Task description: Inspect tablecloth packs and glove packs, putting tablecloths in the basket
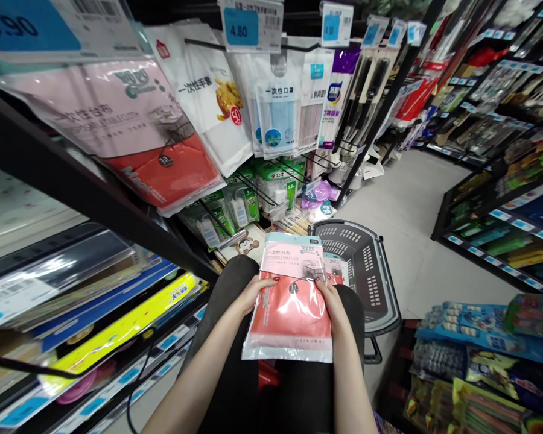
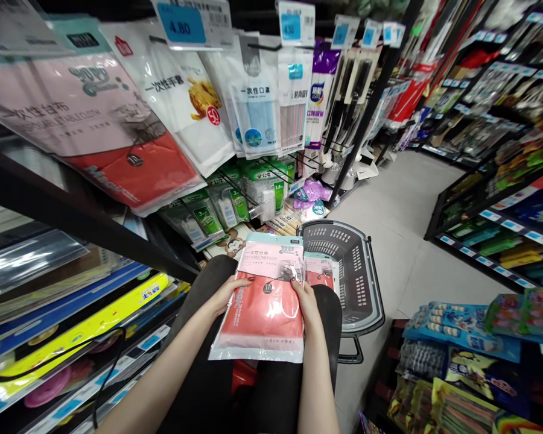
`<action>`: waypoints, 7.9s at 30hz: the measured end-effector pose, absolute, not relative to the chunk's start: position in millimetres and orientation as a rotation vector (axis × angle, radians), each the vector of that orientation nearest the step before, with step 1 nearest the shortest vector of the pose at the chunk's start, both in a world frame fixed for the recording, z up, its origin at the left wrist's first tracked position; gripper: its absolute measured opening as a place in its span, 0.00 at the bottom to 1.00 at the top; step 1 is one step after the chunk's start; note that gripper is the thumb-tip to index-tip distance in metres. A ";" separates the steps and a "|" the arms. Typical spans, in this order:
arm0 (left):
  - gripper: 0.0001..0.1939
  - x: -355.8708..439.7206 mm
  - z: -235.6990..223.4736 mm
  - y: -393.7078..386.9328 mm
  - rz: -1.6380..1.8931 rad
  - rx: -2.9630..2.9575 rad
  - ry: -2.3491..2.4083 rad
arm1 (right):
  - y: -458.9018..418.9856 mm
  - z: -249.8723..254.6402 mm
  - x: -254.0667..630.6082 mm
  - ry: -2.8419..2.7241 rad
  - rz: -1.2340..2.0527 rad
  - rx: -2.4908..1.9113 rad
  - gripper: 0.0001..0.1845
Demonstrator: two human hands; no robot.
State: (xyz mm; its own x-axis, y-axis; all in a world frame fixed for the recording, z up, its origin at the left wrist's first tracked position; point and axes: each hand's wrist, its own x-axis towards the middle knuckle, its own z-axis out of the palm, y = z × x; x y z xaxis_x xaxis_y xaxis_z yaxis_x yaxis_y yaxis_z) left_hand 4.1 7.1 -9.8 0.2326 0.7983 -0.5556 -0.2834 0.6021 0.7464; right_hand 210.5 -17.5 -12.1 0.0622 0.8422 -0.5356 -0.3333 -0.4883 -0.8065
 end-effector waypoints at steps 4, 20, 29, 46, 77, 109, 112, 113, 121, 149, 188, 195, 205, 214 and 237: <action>0.12 4.1 -7.9 6.8 0.799 0.569 1.105 | -17.1 -14.3 211.4 -0.551 1.583 -1.429 0.15; 0.13 3.0 -13.4 7.1 0.802 0.625 1.082 | -19.1 -15.7 212.0 -0.609 1.560 -1.382 0.19; 0.20 2.7 -10.5 5.6 0.824 0.646 1.012 | -20.7 -19.3 213.6 -0.650 1.531 -1.359 0.17; 0.18 1.7 -14.9 6.4 0.833 0.712 0.986 | -22.7 -17.2 212.3 -0.644 1.495 -1.393 0.17; 0.15 5.0 -6.5 4.8 0.837 0.675 1.028 | -22.4 -11.7 211.9 -0.598 1.531 -1.391 0.17; 0.15 4.3 -10.7 5.8 0.842 0.657 1.017 | -24.0 -13.3 213.7 -0.756 1.508 -1.325 0.15; 0.16 4.3 -11.2 6.1 0.842 0.676 1.013 | -24.0 -10.6 213.0 -0.743 1.507 -1.323 0.15; 0.16 4.3 -11.5 6.2 0.841 0.681 1.010 | -23.9 -9.8 212.9 -0.737 1.508 -1.327 0.15; 0.17 3.9 -15.6 5.8 0.836 0.712 0.999 | -24.1 -11.1 213.8 -0.741 1.513 -1.335 0.16; 0.19 5.1 -9.7 5.1 0.825 0.728 0.998 | -24.1 -17.9 214.6 -0.742 1.486 -1.367 0.15; 0.17 5.2 -9.6 5.5 0.840 0.697 0.997 | -24.7 -9.9 213.2 -0.748 1.514 -1.289 0.16; 0.17 5.5 -7.9 5.2 0.828 0.698 0.997 | -24.7 -6.0 212.5 -0.757 1.497 -1.306 0.15; 0.18 5.8 -7.3 5.3 0.827 0.723 1.001 | -24.9 -11.5 214.3 -0.777 1.498 -1.303 0.16; 0.18 5.9 -7.8 5.4 0.839 0.722 1.004 | -24.9 -9.6 213.9 -0.768 1.505 -1.307 0.15; 0.17 6.9 -8.1 5.7 0.842 0.687 1.011 | -23.4 -13.2 214.6 -0.760 1.506 -1.313 0.16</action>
